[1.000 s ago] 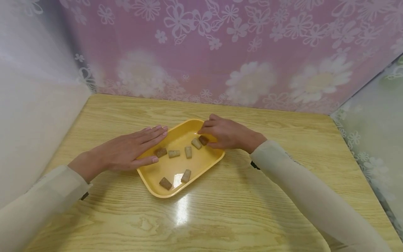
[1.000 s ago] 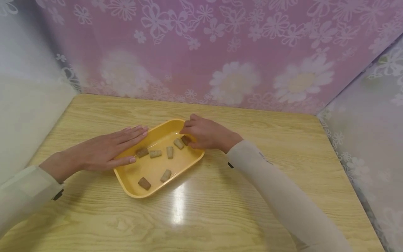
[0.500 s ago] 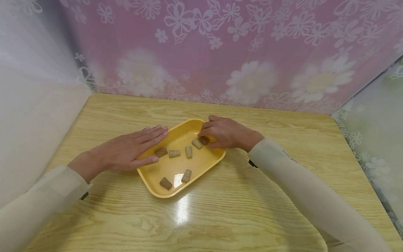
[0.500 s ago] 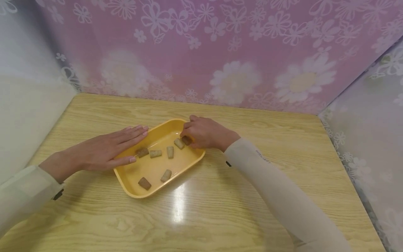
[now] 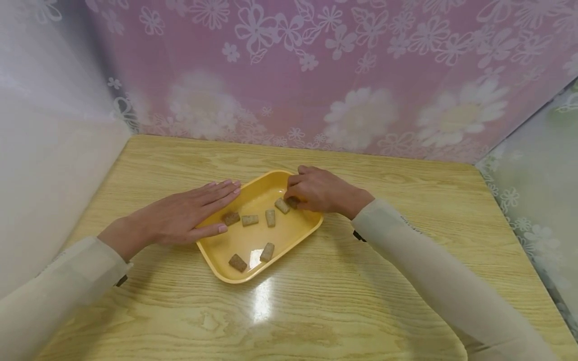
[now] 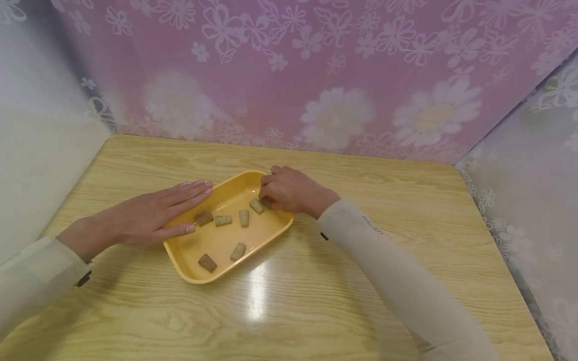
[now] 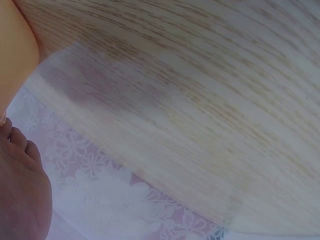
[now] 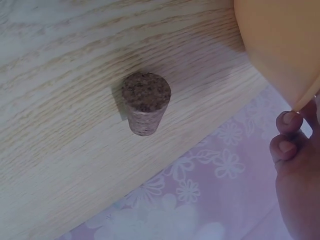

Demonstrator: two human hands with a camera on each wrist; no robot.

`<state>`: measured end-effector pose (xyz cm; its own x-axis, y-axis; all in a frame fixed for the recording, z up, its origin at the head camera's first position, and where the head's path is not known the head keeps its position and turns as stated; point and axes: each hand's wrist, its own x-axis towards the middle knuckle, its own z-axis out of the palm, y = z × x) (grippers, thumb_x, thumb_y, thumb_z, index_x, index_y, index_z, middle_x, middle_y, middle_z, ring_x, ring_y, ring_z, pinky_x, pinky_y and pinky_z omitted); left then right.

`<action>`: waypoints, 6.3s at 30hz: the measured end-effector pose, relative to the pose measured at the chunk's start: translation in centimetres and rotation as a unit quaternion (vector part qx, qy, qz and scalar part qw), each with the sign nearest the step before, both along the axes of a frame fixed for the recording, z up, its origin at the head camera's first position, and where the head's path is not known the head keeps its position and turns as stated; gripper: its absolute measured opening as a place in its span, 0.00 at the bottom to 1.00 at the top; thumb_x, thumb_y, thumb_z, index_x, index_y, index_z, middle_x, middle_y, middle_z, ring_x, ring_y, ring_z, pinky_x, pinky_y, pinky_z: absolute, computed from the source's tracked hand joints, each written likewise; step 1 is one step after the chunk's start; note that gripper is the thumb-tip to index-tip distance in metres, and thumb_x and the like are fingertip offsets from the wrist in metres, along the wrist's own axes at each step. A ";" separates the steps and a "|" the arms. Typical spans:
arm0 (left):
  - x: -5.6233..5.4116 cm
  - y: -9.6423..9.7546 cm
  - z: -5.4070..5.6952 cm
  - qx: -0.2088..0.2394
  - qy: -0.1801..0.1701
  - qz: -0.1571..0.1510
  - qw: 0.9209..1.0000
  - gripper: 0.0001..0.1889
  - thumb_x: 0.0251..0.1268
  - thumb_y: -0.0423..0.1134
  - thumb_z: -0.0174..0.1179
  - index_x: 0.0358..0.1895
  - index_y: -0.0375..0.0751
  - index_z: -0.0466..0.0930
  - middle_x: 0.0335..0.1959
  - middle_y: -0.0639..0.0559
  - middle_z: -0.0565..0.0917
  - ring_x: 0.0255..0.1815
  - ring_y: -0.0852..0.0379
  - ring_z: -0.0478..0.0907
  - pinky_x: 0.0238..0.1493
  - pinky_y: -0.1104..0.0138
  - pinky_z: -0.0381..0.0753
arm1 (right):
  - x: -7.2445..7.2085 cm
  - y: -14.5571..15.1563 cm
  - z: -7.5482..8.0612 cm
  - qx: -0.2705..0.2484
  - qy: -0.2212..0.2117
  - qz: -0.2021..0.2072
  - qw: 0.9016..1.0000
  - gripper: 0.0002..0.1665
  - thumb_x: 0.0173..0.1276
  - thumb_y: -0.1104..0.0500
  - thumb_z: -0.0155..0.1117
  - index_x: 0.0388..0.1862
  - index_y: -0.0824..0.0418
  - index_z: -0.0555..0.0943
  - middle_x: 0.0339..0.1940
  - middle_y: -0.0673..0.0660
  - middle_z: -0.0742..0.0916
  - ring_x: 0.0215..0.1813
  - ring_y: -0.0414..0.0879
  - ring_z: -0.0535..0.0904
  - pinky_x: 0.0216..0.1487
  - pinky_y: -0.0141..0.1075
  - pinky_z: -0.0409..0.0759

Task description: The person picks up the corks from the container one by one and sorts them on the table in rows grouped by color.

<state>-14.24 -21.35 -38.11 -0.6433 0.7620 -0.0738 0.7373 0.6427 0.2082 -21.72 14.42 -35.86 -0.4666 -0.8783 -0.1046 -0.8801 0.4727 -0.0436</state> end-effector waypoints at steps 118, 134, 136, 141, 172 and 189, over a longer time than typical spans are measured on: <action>0.1 0.1 0.0 -0.003 -0.011 0.011 1.000 0.42 0.90 0.62 0.46 0.92 0.51 0.38 0.94 0.55 0.42 0.94 0.49 0.44 0.93 0.52 0.47 | 2.0 15.1 -4.4 -0.150 -0.128 -0.247 0.949 0.23 0.78 0.55 0.73 0.68 0.60 0.85 0.62 0.58 0.89 0.64 0.57 0.82 0.68 0.62 0.80; 0.1 0.1 -0.1 0.002 -0.008 0.014 1.000 0.42 0.89 0.63 0.46 0.92 0.53 0.39 0.94 0.56 0.42 0.94 0.50 0.44 0.93 0.58 0.42 | 2.1 15.1 -4.5 -0.150 -0.120 -0.243 0.951 0.24 0.77 0.57 0.73 0.69 0.60 0.84 0.61 0.58 0.88 0.63 0.57 0.82 0.67 0.61 0.81; 0.1 0.1 -0.1 0.001 -0.008 0.015 1.000 0.42 0.89 0.63 0.46 0.92 0.52 0.39 0.94 0.56 0.42 0.94 0.50 0.44 0.93 0.58 0.42 | 2.1 15.1 -4.5 -0.148 -0.119 -0.243 0.951 0.24 0.77 0.57 0.73 0.69 0.60 0.84 0.61 0.58 0.88 0.63 0.57 0.82 0.67 0.61 0.81; 0.2 0.0 -0.1 -0.001 -0.010 0.017 1.000 0.42 0.89 0.63 0.46 0.92 0.53 0.39 0.94 0.57 0.41 0.94 0.51 0.43 0.93 0.58 0.42 | 2.1 15.2 -4.5 -0.148 -0.119 -0.242 0.951 0.24 0.78 0.57 0.73 0.69 0.60 0.84 0.61 0.58 0.88 0.63 0.57 0.82 0.67 0.61 0.81; -0.2 -0.6 0.4 -0.010 -0.012 0.015 1.000 0.37 0.93 0.58 0.40 0.92 0.53 0.39 0.94 0.54 0.43 0.94 0.48 0.43 0.93 0.54 0.45 | 3.7 10.1 0.1 -0.201 -0.073 -0.139 0.967 0.27 0.76 0.59 0.75 0.71 0.58 0.83 0.67 0.58 0.85 0.69 0.57 0.79 0.70 0.60 0.79; 0.5 -1.6 -0.1 -0.007 -0.007 0.019 1.000 0.38 0.92 0.57 0.43 0.92 0.46 0.41 0.94 0.51 0.41 0.94 0.46 0.42 0.93 0.62 0.38 | 6.3 1.5 1.0 -0.210 -0.072 0.051 0.974 0.26 0.75 0.58 0.75 0.69 0.61 0.83 0.64 0.58 0.87 0.68 0.54 0.81 0.72 0.51 0.81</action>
<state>-13.73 -22.96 -38.20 -0.6705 0.7362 -0.0923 0.7098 0.6727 0.2092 -15.40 15.95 -34.87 -0.3811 -0.8992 0.2150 -0.8921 0.2965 -0.3410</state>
